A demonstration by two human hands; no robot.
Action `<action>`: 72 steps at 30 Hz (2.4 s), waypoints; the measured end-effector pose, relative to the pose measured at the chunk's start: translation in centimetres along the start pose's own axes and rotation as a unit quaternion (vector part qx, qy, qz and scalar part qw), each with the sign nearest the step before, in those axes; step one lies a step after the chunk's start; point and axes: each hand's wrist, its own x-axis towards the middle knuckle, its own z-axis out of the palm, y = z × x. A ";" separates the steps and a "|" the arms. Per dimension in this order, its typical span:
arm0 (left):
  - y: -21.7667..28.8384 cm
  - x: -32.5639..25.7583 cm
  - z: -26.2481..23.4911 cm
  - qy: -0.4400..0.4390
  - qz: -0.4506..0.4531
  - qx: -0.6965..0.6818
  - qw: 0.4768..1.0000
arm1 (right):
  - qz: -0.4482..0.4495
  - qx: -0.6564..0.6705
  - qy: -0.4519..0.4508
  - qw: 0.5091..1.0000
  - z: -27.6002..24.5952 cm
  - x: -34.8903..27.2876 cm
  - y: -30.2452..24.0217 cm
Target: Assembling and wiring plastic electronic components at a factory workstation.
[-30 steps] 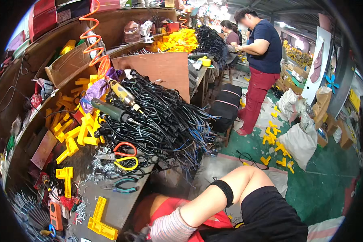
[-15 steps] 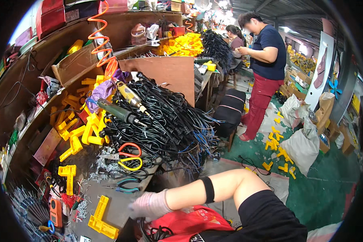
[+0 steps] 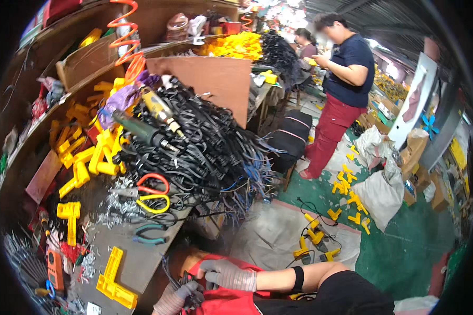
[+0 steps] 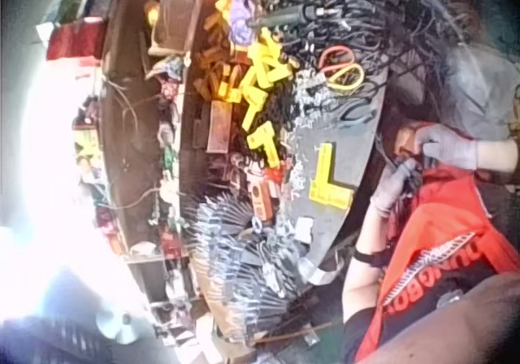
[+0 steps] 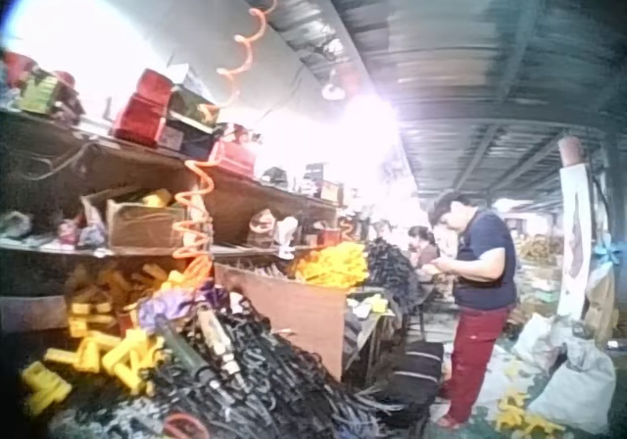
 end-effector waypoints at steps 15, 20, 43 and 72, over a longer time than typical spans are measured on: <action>0.9 0.2 1.8 0.098 0.068 0.197 0.973 | 0.101 0.538 -0.163 0.821 2.0 3.8 0.8; 0.3 0.9 1.9 0.152 0.147 0.267 0.940 | 0.117 0.546 -0.147 0.816 1.7 4.7 1.7; -3.7 3.2 2.5 0.336 0.357 0.397 0.776 | -0.061 -0.107 0.081 0.989 4.6 8.7 10.4; -8.2 7.5 -6.7 0.021 -0.018 -0.067 0.997 | -0.371 -0.813 -0.064 0.444 3.4 2.8 4.3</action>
